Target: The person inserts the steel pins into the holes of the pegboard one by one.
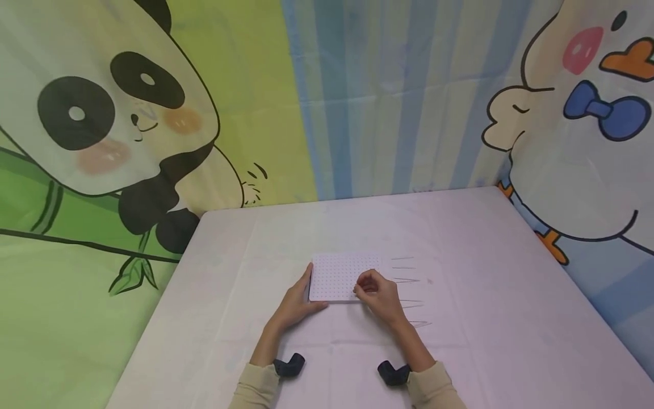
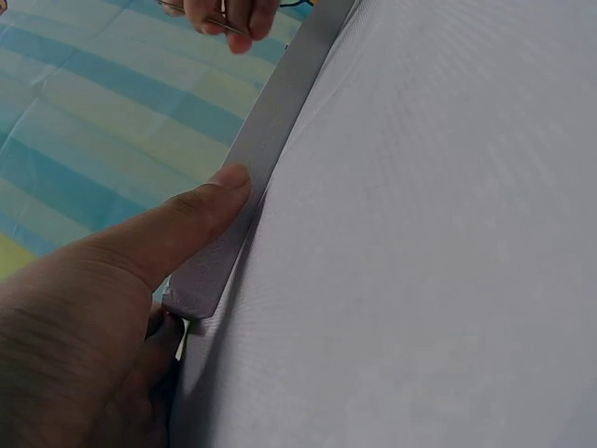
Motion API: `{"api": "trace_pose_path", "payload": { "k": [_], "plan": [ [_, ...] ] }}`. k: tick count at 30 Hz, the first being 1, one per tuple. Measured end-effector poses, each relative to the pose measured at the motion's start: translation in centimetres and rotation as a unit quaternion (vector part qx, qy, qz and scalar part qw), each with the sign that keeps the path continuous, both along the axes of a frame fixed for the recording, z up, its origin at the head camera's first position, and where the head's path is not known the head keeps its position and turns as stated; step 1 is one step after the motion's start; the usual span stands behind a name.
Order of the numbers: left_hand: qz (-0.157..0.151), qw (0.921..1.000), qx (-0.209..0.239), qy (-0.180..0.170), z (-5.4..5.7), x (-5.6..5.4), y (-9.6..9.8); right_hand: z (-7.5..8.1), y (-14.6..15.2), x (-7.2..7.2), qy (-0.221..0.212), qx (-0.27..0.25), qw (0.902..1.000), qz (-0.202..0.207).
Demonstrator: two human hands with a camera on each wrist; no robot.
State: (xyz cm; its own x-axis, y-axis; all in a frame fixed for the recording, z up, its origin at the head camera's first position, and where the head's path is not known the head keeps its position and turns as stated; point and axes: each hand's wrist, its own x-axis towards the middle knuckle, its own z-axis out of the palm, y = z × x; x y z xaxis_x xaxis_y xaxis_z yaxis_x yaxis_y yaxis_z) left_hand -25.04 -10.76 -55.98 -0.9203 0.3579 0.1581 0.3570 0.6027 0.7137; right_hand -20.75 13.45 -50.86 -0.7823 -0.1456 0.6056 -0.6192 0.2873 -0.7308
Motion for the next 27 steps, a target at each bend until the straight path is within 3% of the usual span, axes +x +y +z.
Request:
{"api": "trace_pose_path", "payload": {
  "k": [7,14,20,27],
  "plan": [
    [0.006,1.0,-0.007,0.0,0.1,0.0,0.2,-3.3,0.5,-1.6,0.011,0.042,0.9986,-0.03],
    [0.006,1.0,-0.004,-0.002,0.3,0.0,0.2,-3.2,0.6,-1.7,0.028,0.085,0.9951,-0.041],
    [0.006,0.9999,0.001,-0.012,0.3,0.2,0.2,-3.5,0.6,-1.6,0.061,0.143,0.9865,-0.05],
    [0.006,1.0,0.001,-0.001,0.2,0.1,0.2,-3.4,0.5,-1.8,0.072,0.158,0.9836,-0.047]
  ]
}}
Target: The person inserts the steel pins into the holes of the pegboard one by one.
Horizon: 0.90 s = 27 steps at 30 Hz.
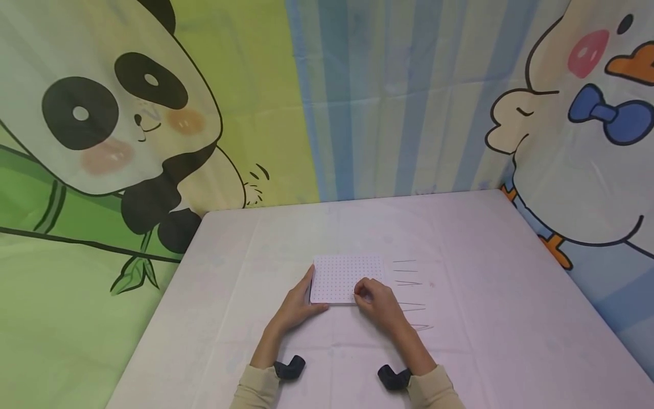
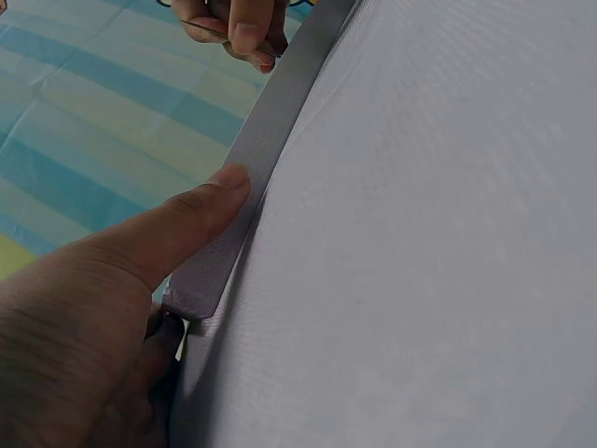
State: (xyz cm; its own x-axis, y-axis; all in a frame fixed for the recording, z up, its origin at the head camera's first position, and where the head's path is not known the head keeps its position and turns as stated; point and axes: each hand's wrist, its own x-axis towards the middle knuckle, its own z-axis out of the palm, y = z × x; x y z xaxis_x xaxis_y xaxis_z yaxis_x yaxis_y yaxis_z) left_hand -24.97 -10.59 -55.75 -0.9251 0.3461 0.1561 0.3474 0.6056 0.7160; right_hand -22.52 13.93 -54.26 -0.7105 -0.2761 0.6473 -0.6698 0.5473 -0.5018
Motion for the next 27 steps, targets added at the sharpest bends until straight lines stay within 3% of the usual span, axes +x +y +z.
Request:
{"api": "trace_pose_path", "payload": {
  "k": [11,18,22,27],
  "plan": [
    [0.002,0.9999,-0.01,-0.003,0.0,0.0,0.0,-0.2,0.4,0.2,0.001,-0.004,0.9999,0.016],
    [-0.004,0.9999,-0.012,0.006,-0.1,0.0,0.1,0.7,1.7,0.9,-0.039,-0.053,0.9978,-0.007],
    [-0.007,0.9997,-0.009,0.023,-0.1,0.0,0.0,2.5,3.7,2.3,-0.075,-0.093,0.9925,-0.027],
    [-0.01,0.9997,-0.007,0.02,0.0,-0.1,0.1,4.0,7.1,5.2,-0.125,-0.122,0.9845,-0.015]
  ]
}}
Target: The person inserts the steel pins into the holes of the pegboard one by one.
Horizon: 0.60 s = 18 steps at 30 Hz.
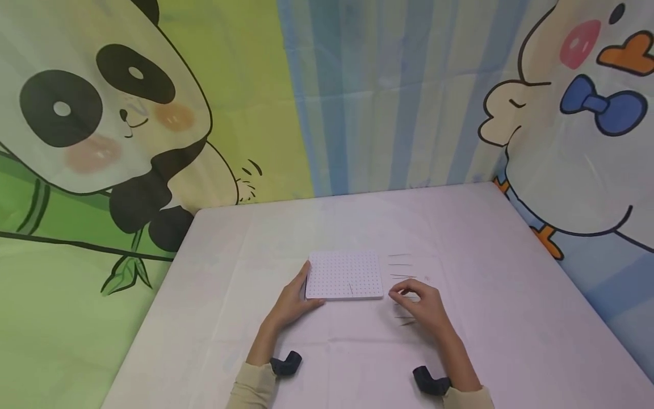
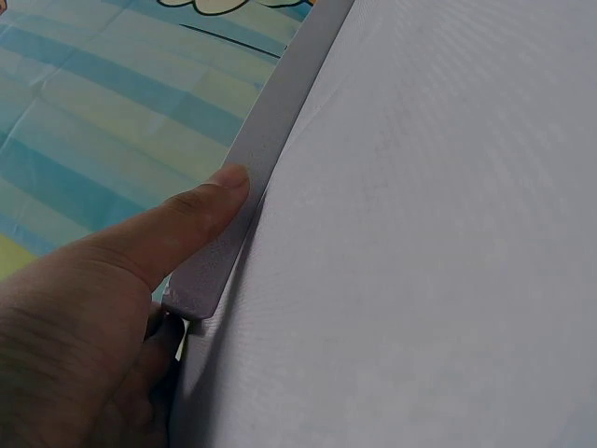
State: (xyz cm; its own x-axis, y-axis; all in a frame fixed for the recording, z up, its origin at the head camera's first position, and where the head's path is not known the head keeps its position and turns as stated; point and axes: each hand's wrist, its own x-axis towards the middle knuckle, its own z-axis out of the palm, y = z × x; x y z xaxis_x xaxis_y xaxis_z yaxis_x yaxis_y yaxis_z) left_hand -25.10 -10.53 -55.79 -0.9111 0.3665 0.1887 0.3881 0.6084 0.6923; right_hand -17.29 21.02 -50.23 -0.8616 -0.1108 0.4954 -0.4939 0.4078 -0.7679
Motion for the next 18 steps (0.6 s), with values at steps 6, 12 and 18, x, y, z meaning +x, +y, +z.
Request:
{"api": "trace_pose_path", "payload": {
  "k": [6,12,18],
  "plan": [
    [0.003,1.0,0.001,-0.009,0.3,0.1,-0.1,-2.9,3.6,2.0,-0.053,0.001,0.9986,-0.007],
    [0.007,0.9999,0.002,-0.014,0.4,0.1,-0.1,-4.1,4.4,2.9,-0.058,0.028,0.9977,-0.021],
    [-0.001,1.0,-0.001,-0.007,0.3,0.0,0.0,-3.9,4.3,3.2,-0.011,0.054,0.9979,-0.034]
  ]
}}
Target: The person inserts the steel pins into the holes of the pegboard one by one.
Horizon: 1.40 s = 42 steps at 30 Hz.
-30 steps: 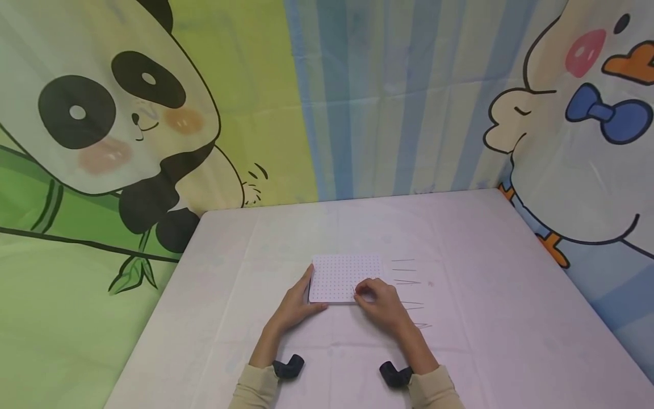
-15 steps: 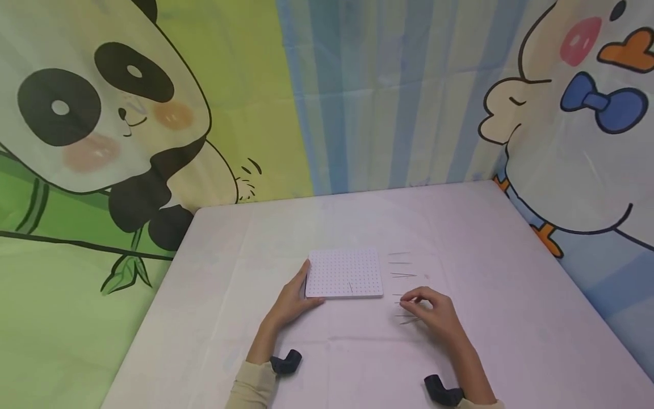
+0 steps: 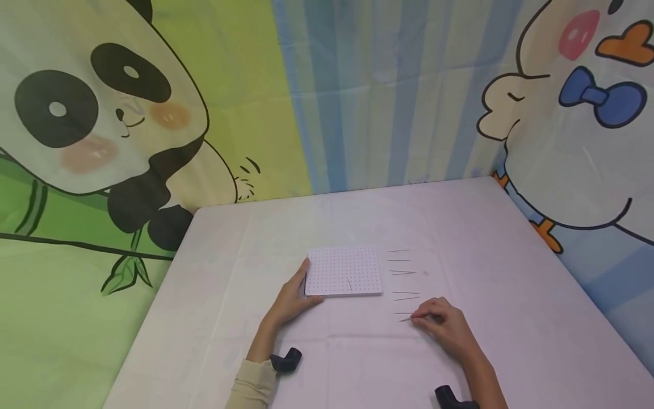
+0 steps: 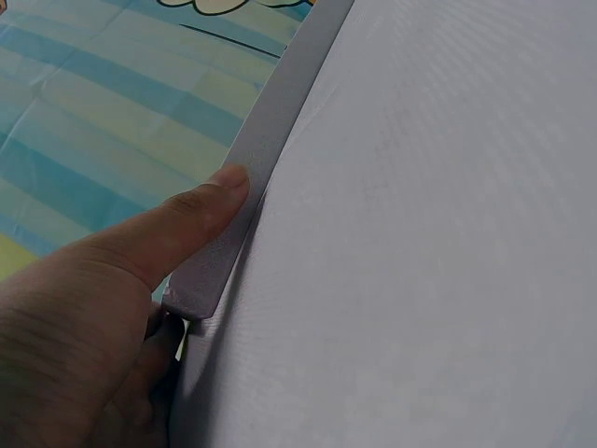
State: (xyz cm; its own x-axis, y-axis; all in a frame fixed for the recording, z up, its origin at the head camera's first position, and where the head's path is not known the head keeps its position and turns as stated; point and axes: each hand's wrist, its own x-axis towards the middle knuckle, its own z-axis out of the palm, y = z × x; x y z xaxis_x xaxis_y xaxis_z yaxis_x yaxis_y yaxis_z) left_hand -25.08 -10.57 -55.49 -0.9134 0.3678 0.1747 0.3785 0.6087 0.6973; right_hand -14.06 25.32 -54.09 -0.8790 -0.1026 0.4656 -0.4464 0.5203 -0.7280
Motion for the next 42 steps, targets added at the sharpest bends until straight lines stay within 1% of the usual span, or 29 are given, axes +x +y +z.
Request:
{"api": "trace_pose_path", "payload": {
  "k": [4,9,10,17,21,29,34,39,42],
  "plan": [
    [0.004,1.0,0.005,0.003,0.1,0.0,0.0,-0.7,0.4,-0.5,-0.003,0.028,0.9995,-0.01],
    [0.008,1.0,0.001,-0.005,0.2,-0.1,0.1,-1.4,0.7,-0.9,-0.004,0.036,0.9993,-0.007],
    [0.008,0.9999,0.0,-0.008,0.2,-0.1,0.1,-1.5,0.8,-0.9,-0.002,0.035,0.9994,-0.005],
    [0.008,0.9999,-0.007,0.001,0.1,-0.1,0.1,-2.0,0.8,-1.1,0.001,0.045,0.999,-0.004],
    [0.008,1.0,-0.006,-0.002,0.2,-0.2,0.2,-2.0,0.7,-1.1,0.004,0.051,0.9987,-0.003],
    [0.005,1.0,-0.001,-0.002,0.2,-0.1,0.2,-2.2,0.5,-0.9,-0.003,0.07,0.9976,-0.001],
    [0.003,1.0,0.003,0.001,0.1,0.0,0.2,-2.2,0.2,-0.9,0.011,0.082,0.9965,0.005],
    [0.007,1.0,0.001,-0.001,0.0,0.1,0.1,-2.2,-0.1,-1.0,0.034,0.082,0.996,0.016],
    [0.008,1.0,-0.004,-0.003,0.0,0.1,0.1,-2.2,-0.2,-1.1,0.039,0.083,0.9955,0.022]
  ]
}}
